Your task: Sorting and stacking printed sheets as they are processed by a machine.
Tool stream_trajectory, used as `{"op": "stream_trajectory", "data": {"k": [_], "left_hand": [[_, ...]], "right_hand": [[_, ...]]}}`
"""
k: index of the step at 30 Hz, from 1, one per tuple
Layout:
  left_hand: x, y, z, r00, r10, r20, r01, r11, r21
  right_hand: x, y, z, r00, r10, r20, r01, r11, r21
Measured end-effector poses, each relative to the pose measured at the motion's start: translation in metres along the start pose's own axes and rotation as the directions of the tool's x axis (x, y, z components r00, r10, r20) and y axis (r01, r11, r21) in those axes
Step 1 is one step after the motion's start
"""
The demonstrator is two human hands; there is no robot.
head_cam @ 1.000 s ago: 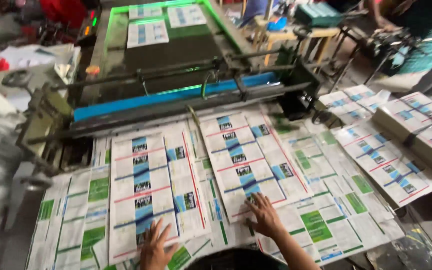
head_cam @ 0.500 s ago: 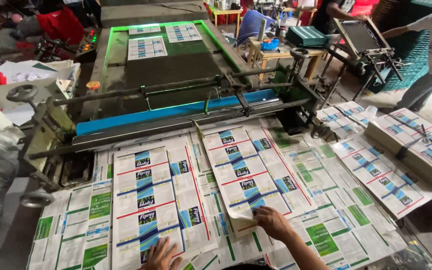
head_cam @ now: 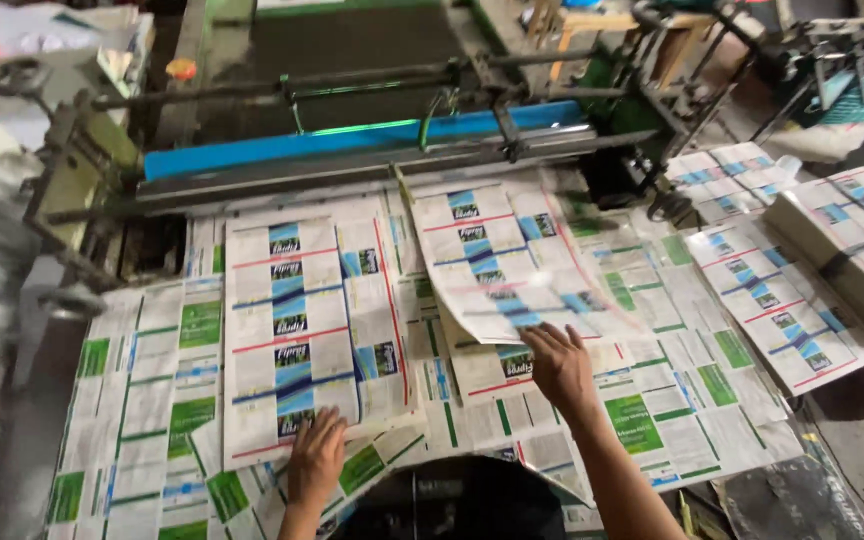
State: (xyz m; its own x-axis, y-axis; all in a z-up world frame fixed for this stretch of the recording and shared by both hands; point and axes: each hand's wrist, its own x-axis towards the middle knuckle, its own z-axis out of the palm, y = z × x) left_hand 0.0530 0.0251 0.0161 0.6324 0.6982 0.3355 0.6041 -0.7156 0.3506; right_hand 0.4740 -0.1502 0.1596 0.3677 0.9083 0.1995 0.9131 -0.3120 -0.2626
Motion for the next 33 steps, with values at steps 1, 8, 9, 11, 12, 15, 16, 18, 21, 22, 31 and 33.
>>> {"op": "stream_trajectory", "data": {"k": [1,8,9,11,12,15,16,18,21,22,31,33], "left_hand": [[-0.005,0.006,-0.004,1.0,-0.015,-0.001,0.015,1.0,0.019],[-0.004,0.02,-0.021,0.99,-0.072,-0.124,0.074,0.997,0.008],[-0.002,0.018,-0.02,0.99,-0.08,-0.12,0.081,0.997,0.004],[-0.006,0.017,-0.018,0.989,-0.085,-0.119,0.084,0.996,-0.011],[-0.008,0.018,-0.02,0.99,-0.092,-0.11,0.091,0.996,-0.013],[-0.005,0.019,-0.021,0.991,-0.092,-0.097,0.09,0.996,-0.023],[-0.007,0.017,-0.018,0.989,-0.097,-0.109,0.095,0.995,-0.028],[-0.008,0.016,-0.016,0.986,-0.109,-0.123,0.105,0.994,-0.033],[-0.012,0.014,-0.011,0.989,-0.121,-0.08,0.12,0.993,-0.018],[-0.012,0.008,-0.005,0.989,-0.111,-0.096,0.111,0.994,-0.008],[-0.011,-0.001,-0.006,0.979,-0.19,0.074,0.193,0.98,-0.037],[-0.001,-0.001,-0.012,0.982,-0.182,0.041,0.184,0.982,-0.043]], "right_hand": [[-0.008,0.002,0.006,0.991,-0.067,-0.117,0.067,0.998,-0.003],[-0.052,0.027,0.1,0.976,-0.134,-0.172,0.132,0.991,-0.021],[-0.047,0.027,0.1,0.977,-0.136,-0.163,0.134,0.991,-0.022],[-0.045,0.025,0.1,0.968,-0.163,-0.192,0.165,0.986,-0.007],[-0.044,0.024,0.1,0.97,-0.162,-0.182,0.164,0.986,-0.005],[-0.025,0.023,0.097,0.96,-0.183,-0.21,0.188,0.982,0.001],[-0.017,0.022,0.097,0.959,-0.181,-0.218,0.186,0.983,0.005],[-0.004,0.019,0.095,0.957,-0.184,-0.223,0.19,0.982,0.009],[0.014,0.016,0.095,0.954,-0.178,-0.242,0.189,0.982,0.024],[0.022,0.017,0.098,0.955,-0.173,-0.241,0.183,0.983,0.017],[0.079,0.012,0.118,0.997,-0.065,-0.044,0.065,0.998,-0.017],[0.088,0.01,0.12,0.996,-0.072,-0.048,0.07,0.997,-0.042]]}}
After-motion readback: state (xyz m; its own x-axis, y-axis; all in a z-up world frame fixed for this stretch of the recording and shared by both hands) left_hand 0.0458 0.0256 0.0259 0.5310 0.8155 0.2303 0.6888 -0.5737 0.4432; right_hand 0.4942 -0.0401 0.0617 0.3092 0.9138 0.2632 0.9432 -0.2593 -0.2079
